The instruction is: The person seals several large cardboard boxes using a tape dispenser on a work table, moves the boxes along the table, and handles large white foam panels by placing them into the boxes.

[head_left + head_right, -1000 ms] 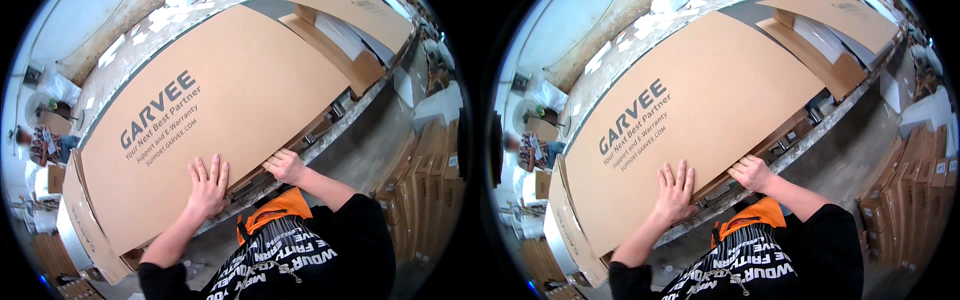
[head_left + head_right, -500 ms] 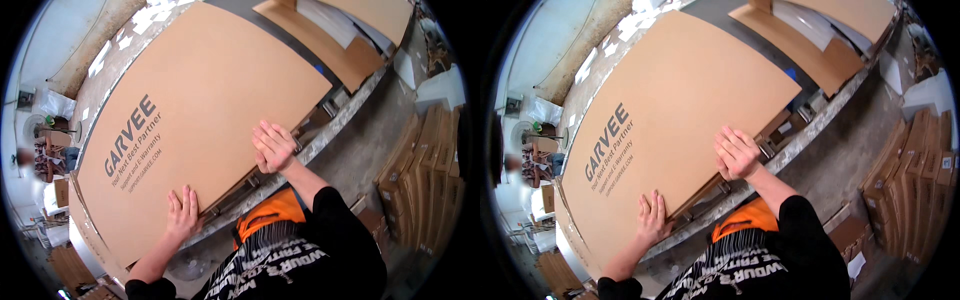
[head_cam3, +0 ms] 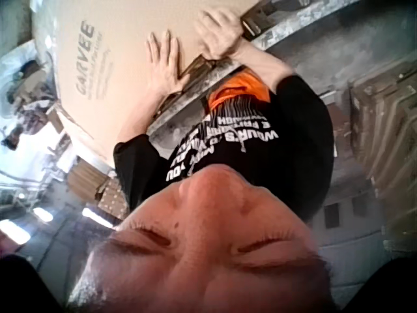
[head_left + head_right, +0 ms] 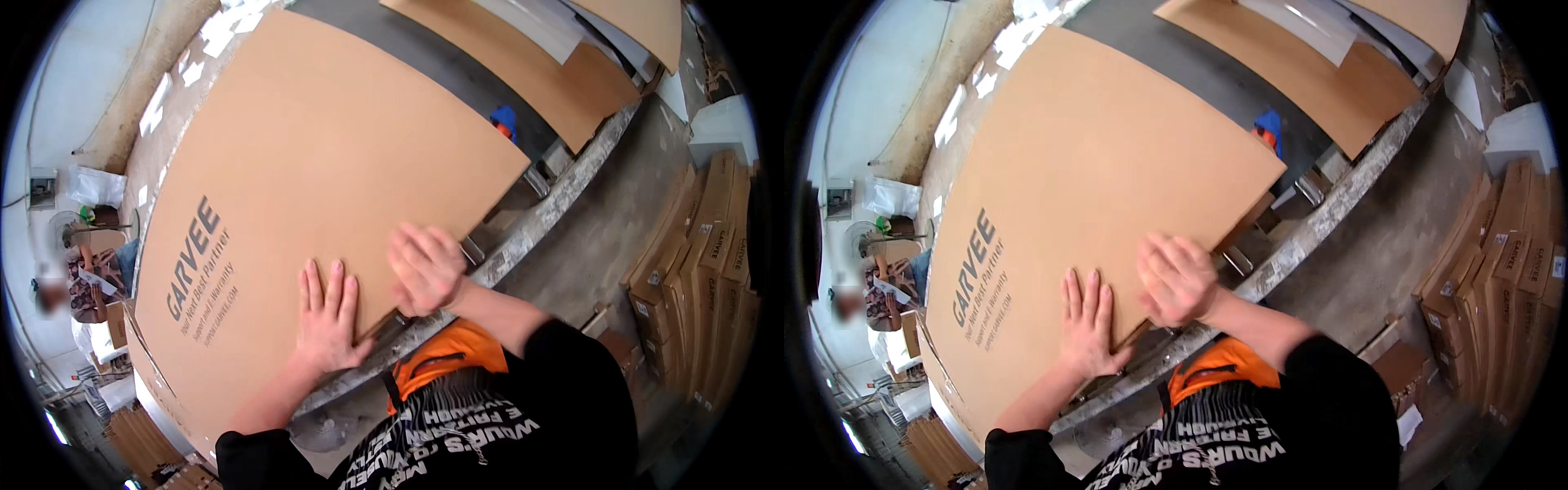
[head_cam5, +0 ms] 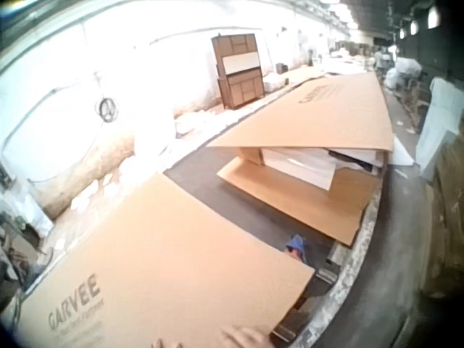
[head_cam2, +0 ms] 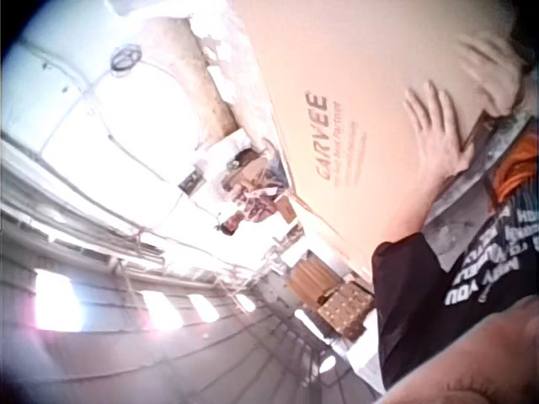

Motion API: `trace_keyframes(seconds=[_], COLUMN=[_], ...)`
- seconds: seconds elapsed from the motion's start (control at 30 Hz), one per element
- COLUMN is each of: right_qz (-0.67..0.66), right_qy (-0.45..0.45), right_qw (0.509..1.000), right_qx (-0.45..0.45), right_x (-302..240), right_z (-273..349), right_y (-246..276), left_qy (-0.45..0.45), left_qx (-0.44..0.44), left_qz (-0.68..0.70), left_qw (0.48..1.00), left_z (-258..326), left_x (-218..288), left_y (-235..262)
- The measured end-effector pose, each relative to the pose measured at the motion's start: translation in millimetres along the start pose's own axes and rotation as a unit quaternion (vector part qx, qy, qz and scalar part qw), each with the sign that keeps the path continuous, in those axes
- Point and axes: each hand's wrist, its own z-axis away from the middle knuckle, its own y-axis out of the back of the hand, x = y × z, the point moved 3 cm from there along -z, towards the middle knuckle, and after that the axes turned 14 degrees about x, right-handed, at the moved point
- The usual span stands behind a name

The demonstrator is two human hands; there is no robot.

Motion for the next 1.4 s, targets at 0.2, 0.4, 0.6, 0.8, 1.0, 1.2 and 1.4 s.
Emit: trace_keyframes(seconds=[0.2,0.4,0.6,0.8,1.0,1.2,1.4], right_qz=[0.005,0.089,-0.248,-0.146,-0.156,0.141,0.298], right_qy=[-0.072,-0.532,-0.732,-0.791,-0.617,-0.23,-0.269], right_qw=[0.997,0.802,0.62,0.563,0.762,0.915,0.688], right_qx=[-0.008,0.255,0.134,0.189,0.116,-0.3,-0.605], right_x=[27.8,132.9,198.2,-12.2,-191.3,-355.8,-377.7], right_z=[5.4,46.4,112.7,45.7,-37.1,-172.7,-154.1], right_y=[3.9,71.7,23.7,79.8,135.6,-56.1,-148.9], left_qy=[-0.011,0.068,0.051,0.049,0.011,0.002,-0.014], left_qx=[0.032,0.033,0.004,0.086,0.156,0.161,0.19], left_qz=[-0.013,-0.04,-0.001,0.025,0.01,-0.01,0.02], left_qw=[0.999,0.996,0.999,0.995,0.988,0.987,0.982], left_z=[-22.0,-3.8,52.5,189.9,287.8,359.6,378.9], left_x=[12.5,23.0,-7.9,-40.3,-44.9,-43.0,-40.6], left_y=[-10.7,-1.9,18.1,75.0,76.8,71.9,69.7])
